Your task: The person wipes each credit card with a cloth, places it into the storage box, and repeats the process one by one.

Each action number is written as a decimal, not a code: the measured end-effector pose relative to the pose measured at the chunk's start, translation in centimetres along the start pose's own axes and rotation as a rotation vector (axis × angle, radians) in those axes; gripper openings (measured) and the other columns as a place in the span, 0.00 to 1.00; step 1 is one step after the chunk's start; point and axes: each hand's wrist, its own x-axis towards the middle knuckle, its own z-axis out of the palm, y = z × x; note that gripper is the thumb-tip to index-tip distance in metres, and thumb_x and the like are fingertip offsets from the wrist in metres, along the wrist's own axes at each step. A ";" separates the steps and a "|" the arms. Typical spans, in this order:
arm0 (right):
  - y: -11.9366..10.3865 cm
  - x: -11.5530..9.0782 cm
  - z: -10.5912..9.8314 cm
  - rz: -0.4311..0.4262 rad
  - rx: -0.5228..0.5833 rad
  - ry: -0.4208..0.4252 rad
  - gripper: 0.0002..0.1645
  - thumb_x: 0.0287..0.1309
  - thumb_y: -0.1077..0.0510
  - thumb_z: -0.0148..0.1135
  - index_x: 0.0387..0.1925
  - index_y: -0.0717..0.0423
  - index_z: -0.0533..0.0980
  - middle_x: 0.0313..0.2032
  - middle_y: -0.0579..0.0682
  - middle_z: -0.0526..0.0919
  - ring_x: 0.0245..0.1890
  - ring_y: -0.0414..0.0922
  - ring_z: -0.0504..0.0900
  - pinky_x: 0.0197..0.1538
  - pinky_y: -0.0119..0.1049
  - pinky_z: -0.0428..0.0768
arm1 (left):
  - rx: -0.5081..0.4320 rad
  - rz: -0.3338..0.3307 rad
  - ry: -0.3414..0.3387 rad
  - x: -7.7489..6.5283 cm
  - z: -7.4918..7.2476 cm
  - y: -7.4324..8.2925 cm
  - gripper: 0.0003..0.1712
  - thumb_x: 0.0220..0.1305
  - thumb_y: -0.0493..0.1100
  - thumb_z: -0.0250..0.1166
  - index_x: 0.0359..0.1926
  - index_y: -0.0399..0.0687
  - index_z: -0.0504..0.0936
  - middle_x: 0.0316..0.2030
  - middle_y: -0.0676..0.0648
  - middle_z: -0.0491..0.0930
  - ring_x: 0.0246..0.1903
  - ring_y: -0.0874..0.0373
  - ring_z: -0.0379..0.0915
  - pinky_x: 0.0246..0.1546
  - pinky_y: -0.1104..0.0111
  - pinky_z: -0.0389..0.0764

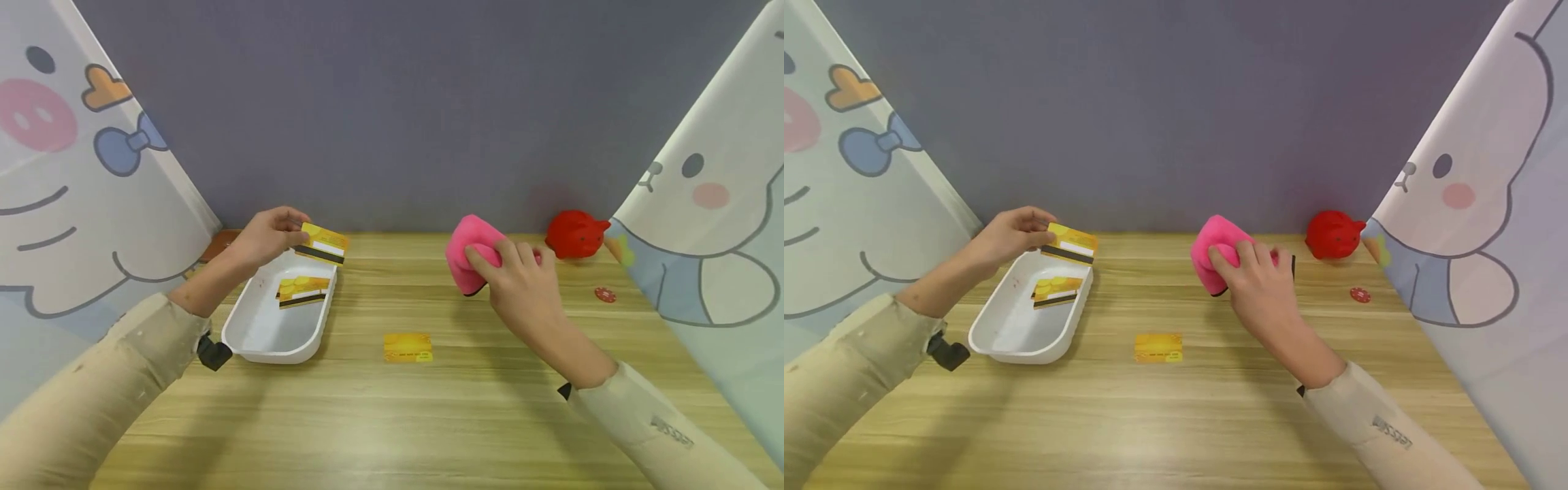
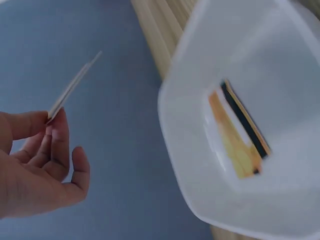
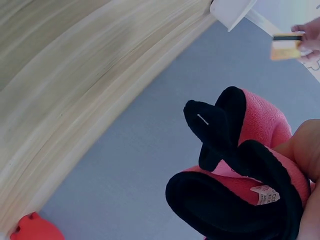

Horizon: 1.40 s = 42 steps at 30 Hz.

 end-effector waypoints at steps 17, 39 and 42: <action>-0.4 -0.1 -0.1 0.003 0.015 0.031 0.28 0.49 0.74 0.57 0.51 0.49 0.78 0.38 0.60 0.78 0.31 0.59 0.73 0.42 0.59 0.71 | 0.090 -0.132 0.009 1.9 -0.9 -5.2 0.26 0.73 0.39 0.57 0.68 0.36 0.68 0.60 0.31 0.70 0.47 0.47 0.72 0.40 0.66 0.74; -0.1 -0.2 -0.3 -0.001 -0.004 0.019 0.27 0.52 0.72 0.57 0.53 0.49 0.79 0.39 0.61 0.79 0.31 0.59 0.75 0.41 0.59 0.73 | -0.015 -0.329 -0.059 4.1 0.8 -8.9 0.26 0.68 0.35 0.60 0.65 0.32 0.69 0.29 0.54 0.80 0.27 0.64 0.74 0.27 0.71 0.74; -0.1 -0.2 -0.4 -0.006 -0.006 0.013 0.27 0.52 0.72 0.57 0.53 0.49 0.79 0.39 0.61 0.79 0.31 0.59 0.74 0.42 0.59 0.73 | -0.011 -0.343 -0.072 4.3 0.9 -9.1 0.24 0.68 0.35 0.59 0.64 0.32 0.70 0.30 0.53 0.81 0.28 0.62 0.75 0.30 0.69 0.76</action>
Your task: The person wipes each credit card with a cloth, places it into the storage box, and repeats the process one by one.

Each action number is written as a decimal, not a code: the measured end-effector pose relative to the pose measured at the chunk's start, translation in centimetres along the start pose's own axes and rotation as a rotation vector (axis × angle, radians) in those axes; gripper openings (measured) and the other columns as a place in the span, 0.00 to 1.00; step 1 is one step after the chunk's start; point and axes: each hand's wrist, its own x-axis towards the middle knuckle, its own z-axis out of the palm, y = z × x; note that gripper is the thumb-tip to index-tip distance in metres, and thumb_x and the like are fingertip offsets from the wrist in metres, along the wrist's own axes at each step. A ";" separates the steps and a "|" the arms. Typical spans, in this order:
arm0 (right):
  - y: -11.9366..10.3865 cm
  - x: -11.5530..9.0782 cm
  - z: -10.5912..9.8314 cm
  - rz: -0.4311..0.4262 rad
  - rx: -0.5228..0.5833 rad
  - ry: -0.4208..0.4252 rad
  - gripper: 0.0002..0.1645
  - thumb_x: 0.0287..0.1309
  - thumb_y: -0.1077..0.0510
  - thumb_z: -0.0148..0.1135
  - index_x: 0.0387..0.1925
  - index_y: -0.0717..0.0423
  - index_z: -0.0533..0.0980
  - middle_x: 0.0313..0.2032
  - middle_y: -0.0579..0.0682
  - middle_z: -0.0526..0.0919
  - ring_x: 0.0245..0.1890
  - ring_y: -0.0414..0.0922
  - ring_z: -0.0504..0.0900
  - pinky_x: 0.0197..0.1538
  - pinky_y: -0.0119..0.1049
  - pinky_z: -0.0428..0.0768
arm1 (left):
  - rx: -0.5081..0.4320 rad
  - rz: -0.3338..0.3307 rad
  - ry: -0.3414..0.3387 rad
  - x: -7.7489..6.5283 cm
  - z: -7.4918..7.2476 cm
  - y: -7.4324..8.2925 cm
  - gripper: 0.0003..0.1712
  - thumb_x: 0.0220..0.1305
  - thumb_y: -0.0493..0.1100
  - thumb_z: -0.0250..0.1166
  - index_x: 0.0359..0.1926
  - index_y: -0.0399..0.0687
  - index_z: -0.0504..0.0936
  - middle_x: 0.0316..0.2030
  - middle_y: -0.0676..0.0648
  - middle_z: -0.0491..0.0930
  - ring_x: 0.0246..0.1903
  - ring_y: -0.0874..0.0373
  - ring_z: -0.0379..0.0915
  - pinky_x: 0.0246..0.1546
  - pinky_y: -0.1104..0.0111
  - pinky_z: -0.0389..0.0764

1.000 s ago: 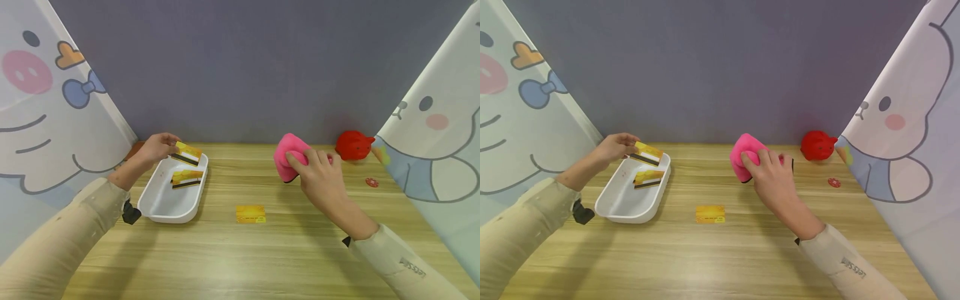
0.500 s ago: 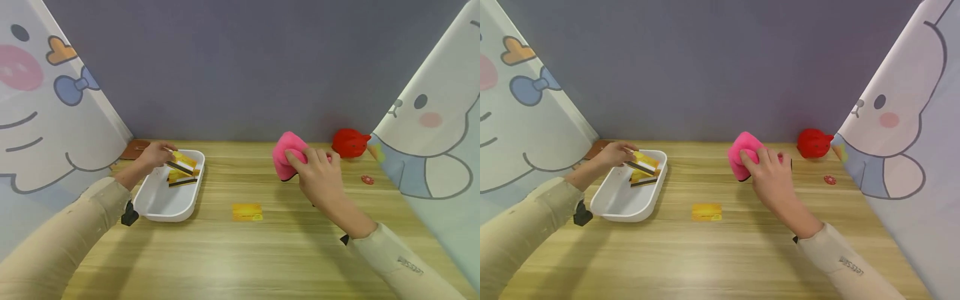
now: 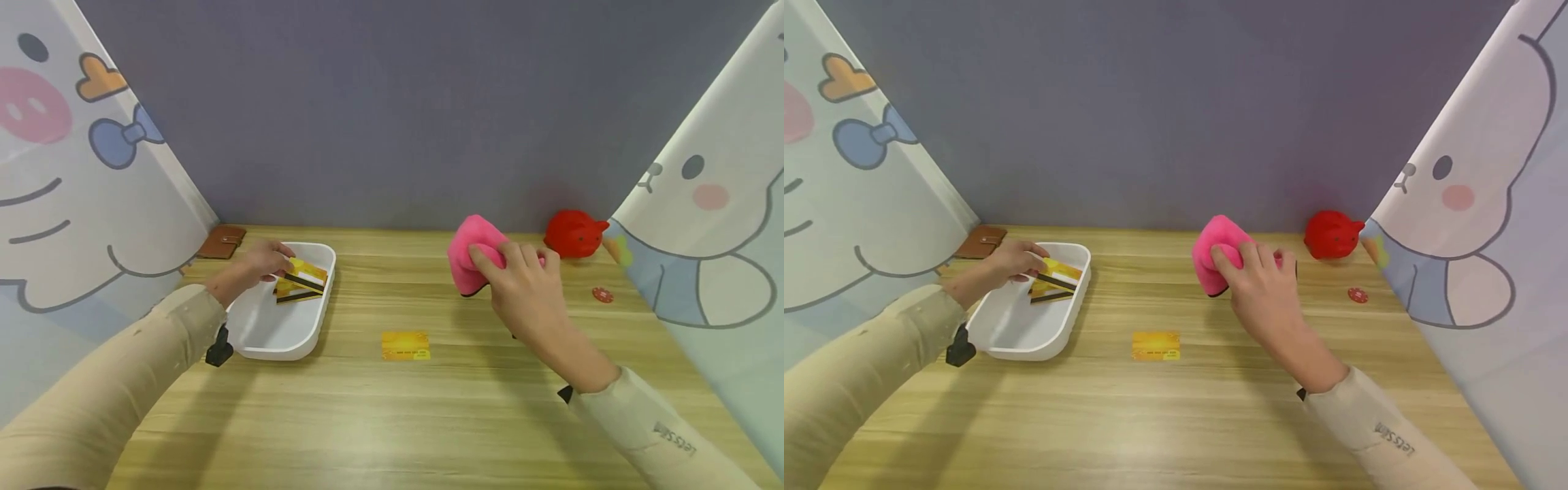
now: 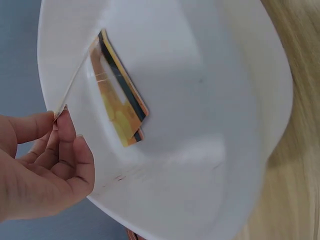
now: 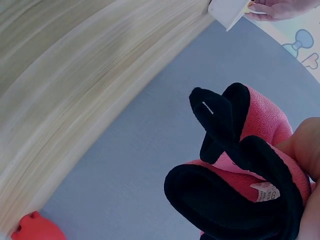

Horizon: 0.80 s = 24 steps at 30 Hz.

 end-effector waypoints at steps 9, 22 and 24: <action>-0.3 0.3 0.4 0.013 0.024 0.048 0.27 0.51 0.74 0.57 0.51 0.49 0.79 0.37 0.62 0.78 0.31 0.60 0.74 0.41 0.60 0.73 | -0.033 -0.055 -0.030 0.0 -0.5 -0.2 0.28 0.72 0.38 0.52 0.69 0.30 0.62 0.46 0.44 0.78 0.34 0.59 0.76 0.43 0.61 0.76; -0.3 0.5 0.2 0.002 0.026 0.068 0.25 0.55 0.73 0.54 0.51 0.50 0.79 0.36 0.61 0.79 0.30 0.60 0.74 0.41 0.60 0.73 | -0.032 -0.114 -0.128 0.1 -0.8 0.3 0.32 0.77 0.44 0.47 0.74 0.32 0.53 0.50 0.42 0.73 0.39 0.57 0.77 0.50 0.58 0.75; -0.3 0.6 0.2 0.002 0.025 0.068 0.25 0.55 0.73 0.54 0.51 0.50 0.79 0.36 0.61 0.79 0.30 0.60 0.74 0.41 0.60 0.73 | -0.040 -0.113 -0.133 0.2 -0.8 0.2 0.33 0.77 0.44 0.47 0.74 0.32 0.52 0.51 0.41 0.73 0.40 0.57 0.76 0.50 0.59 0.75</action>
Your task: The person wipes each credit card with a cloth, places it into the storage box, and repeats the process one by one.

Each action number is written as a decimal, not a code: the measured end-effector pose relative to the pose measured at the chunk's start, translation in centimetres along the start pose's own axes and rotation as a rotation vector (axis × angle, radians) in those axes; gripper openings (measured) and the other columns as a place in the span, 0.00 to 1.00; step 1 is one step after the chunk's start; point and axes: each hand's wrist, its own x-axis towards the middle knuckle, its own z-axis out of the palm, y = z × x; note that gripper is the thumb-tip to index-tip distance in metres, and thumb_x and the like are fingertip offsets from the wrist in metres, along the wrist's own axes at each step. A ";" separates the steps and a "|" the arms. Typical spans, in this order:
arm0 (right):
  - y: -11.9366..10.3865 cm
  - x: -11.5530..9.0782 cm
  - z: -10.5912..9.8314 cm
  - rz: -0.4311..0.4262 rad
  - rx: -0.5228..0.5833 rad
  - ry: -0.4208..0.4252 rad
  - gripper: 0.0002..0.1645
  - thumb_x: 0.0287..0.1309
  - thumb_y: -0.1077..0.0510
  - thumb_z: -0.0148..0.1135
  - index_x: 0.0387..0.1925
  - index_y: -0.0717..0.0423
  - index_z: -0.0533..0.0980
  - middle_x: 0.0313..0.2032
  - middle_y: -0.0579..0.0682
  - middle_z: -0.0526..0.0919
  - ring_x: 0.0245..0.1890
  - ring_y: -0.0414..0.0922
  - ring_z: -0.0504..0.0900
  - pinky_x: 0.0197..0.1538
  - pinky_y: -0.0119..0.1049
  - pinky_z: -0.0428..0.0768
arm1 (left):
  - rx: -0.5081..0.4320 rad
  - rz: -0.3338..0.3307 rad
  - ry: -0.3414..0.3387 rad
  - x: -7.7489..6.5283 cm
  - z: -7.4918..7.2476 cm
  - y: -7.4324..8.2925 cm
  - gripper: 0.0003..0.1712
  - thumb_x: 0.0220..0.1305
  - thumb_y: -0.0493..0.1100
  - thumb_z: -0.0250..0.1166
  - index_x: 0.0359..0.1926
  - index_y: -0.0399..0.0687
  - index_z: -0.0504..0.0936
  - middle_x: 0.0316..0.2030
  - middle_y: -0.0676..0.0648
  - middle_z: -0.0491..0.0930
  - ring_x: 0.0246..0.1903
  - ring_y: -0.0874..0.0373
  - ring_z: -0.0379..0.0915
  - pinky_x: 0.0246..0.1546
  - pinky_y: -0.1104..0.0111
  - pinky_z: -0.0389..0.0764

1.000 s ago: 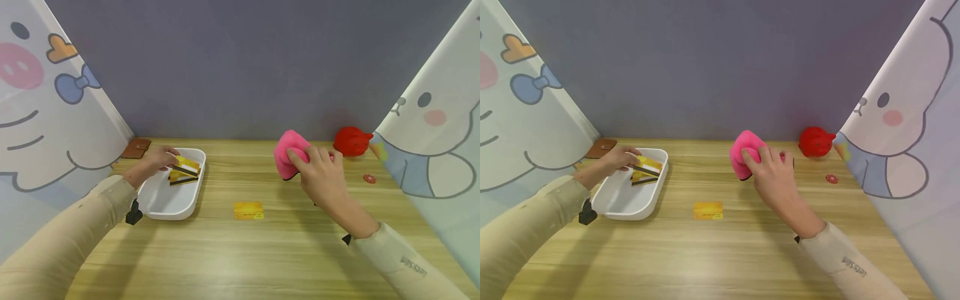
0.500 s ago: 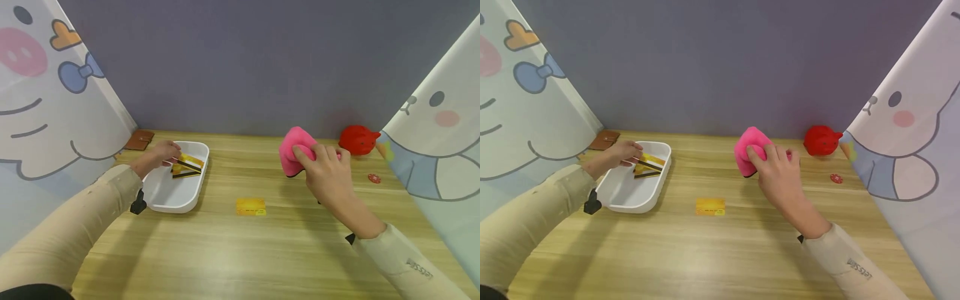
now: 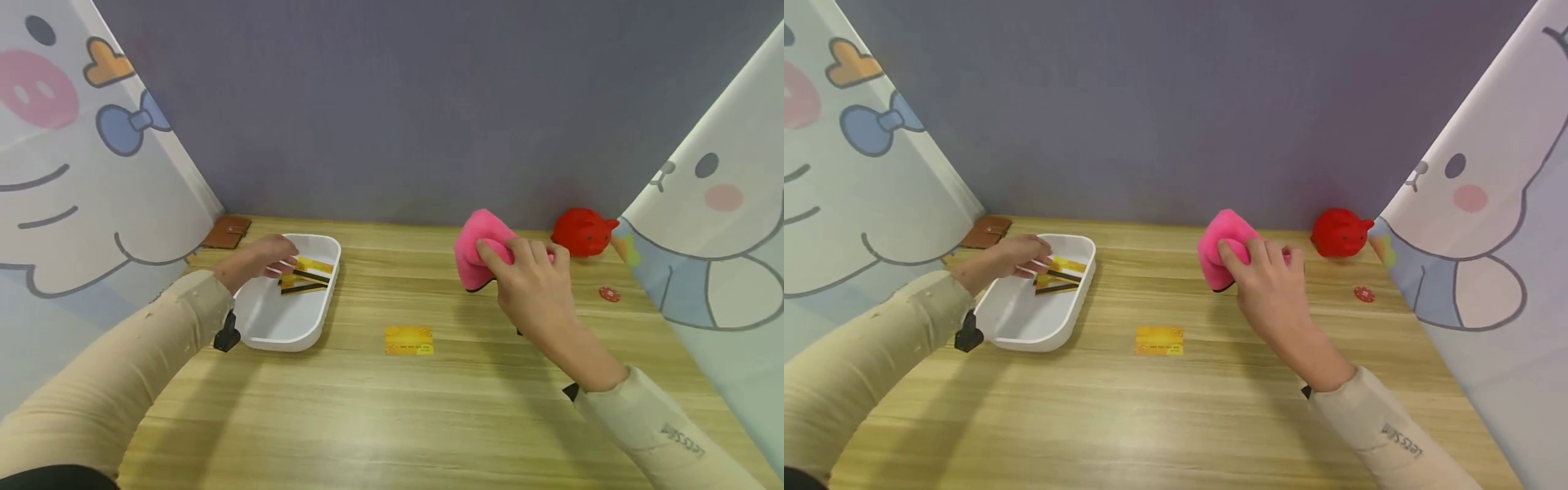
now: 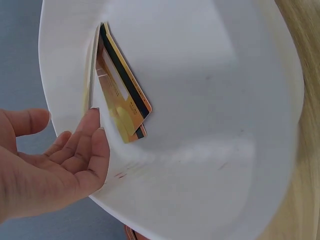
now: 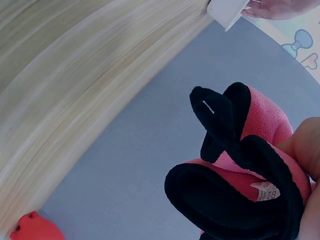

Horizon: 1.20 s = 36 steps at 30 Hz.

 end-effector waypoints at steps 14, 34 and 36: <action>-0.4 -0.1 -0.2 0.007 0.017 -0.007 0.23 0.57 0.72 0.49 0.50 0.50 0.78 0.35 0.61 0.77 0.31 0.61 0.75 0.41 0.60 0.71 | 0.029 0.275 0.180 -1.4 2.1 1.7 0.29 0.75 0.42 0.47 0.72 0.34 0.61 0.67 0.31 0.67 0.63 0.38 0.66 0.61 0.49 0.71; -0.9 1.2 -0.7 0.002 -0.004 -0.037 0.26 0.52 0.73 0.57 0.51 0.50 0.77 0.37 0.61 0.78 0.33 0.60 0.77 0.41 0.60 0.74 | 0.769 0.470 -0.268 -5.2 16.8 6.2 0.38 0.61 0.53 0.72 0.68 0.43 0.72 0.64 0.39 0.71 0.63 0.43 0.69 0.62 0.53 0.74; -1.1 1.1 -0.8 0.005 -0.003 -0.041 0.25 0.52 0.73 0.58 0.51 0.50 0.77 0.37 0.61 0.78 0.32 0.60 0.76 0.41 0.60 0.74 | 0.842 0.459 -0.253 -5.1 17.7 6.1 0.40 0.58 0.54 0.74 0.67 0.44 0.72 0.63 0.39 0.71 0.62 0.44 0.68 0.61 0.53 0.75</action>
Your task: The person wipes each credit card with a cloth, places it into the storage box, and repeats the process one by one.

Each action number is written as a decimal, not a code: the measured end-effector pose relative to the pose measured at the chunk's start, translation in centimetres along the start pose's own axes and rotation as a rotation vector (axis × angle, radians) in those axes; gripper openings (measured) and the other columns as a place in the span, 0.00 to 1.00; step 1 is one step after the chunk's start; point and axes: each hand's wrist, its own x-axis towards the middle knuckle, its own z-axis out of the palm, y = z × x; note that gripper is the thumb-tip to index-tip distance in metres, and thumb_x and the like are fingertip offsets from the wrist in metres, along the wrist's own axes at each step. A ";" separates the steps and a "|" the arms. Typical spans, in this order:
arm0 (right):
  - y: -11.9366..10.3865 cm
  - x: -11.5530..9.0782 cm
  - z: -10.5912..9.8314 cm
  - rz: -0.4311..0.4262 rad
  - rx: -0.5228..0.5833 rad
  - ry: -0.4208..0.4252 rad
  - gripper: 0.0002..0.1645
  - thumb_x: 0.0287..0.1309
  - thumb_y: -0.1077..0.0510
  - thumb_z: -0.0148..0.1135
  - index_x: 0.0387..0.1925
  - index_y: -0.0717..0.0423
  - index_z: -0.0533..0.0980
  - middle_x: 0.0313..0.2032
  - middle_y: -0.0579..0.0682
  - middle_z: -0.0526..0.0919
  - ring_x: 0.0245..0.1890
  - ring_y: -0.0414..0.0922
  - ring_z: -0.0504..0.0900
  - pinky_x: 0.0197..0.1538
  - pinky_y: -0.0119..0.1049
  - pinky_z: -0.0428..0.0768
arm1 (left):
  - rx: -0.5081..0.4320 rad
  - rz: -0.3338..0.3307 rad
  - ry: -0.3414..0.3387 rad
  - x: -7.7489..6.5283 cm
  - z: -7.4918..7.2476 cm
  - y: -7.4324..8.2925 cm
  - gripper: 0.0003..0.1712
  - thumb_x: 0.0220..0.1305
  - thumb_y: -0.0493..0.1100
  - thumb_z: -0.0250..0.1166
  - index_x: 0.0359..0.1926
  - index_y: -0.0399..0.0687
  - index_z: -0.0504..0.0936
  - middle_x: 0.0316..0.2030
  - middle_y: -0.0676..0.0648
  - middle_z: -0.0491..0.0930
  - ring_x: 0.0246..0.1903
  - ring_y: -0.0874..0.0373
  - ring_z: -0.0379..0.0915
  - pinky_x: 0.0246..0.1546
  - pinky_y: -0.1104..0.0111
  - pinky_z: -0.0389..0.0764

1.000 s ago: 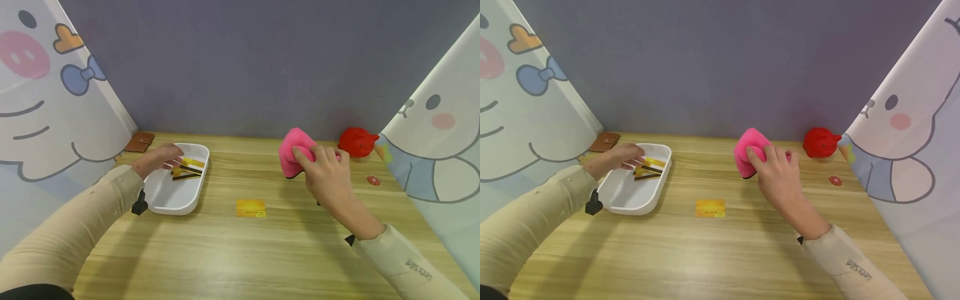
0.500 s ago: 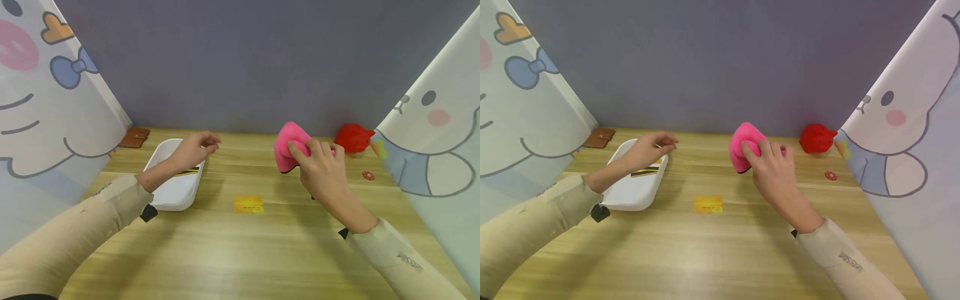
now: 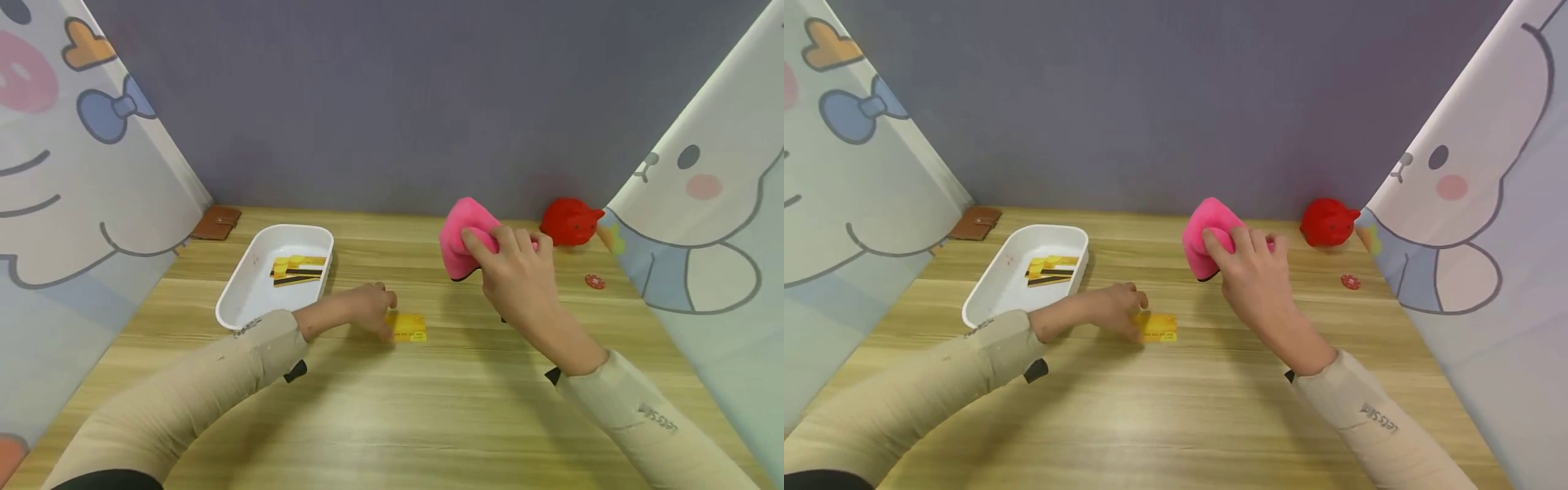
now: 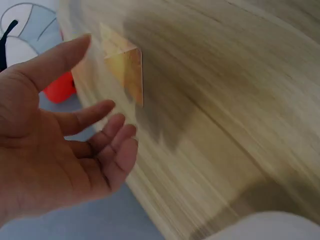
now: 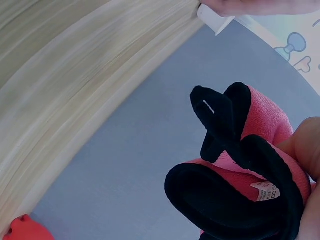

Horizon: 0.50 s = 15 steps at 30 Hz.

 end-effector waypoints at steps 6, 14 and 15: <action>0.0 -0.1 -0.1 0.009 -0.006 -0.047 0.24 0.55 0.71 0.57 0.52 0.49 0.76 0.39 0.61 0.78 0.33 0.60 0.76 0.43 0.59 0.73 | 0.066 -0.028 -0.004 1.0 0.9 0.2 0.41 0.55 0.54 0.76 0.65 0.43 0.72 0.59 0.40 0.72 0.57 0.46 0.68 0.56 0.55 0.76; 0.2 -0.4 0.0 0.015 0.004 -0.052 0.25 0.56 0.71 0.55 0.53 0.49 0.78 0.39 0.61 0.78 0.35 0.59 0.76 0.45 0.60 0.72 | 0.128 -0.059 -0.007 1.4 1.1 0.8 0.38 0.54 0.55 0.77 0.60 0.44 0.73 0.53 0.44 0.73 0.52 0.50 0.68 0.53 0.58 0.76; 0.2 -0.5 0.1 0.015 0.006 -0.044 0.25 0.56 0.71 0.55 0.53 0.49 0.78 0.39 0.61 0.78 0.35 0.59 0.75 0.45 0.60 0.72 | 0.133 -0.055 -0.006 1.5 1.1 0.9 0.37 0.54 0.55 0.77 0.59 0.44 0.74 0.51 0.44 0.73 0.51 0.51 0.68 0.52 0.59 0.76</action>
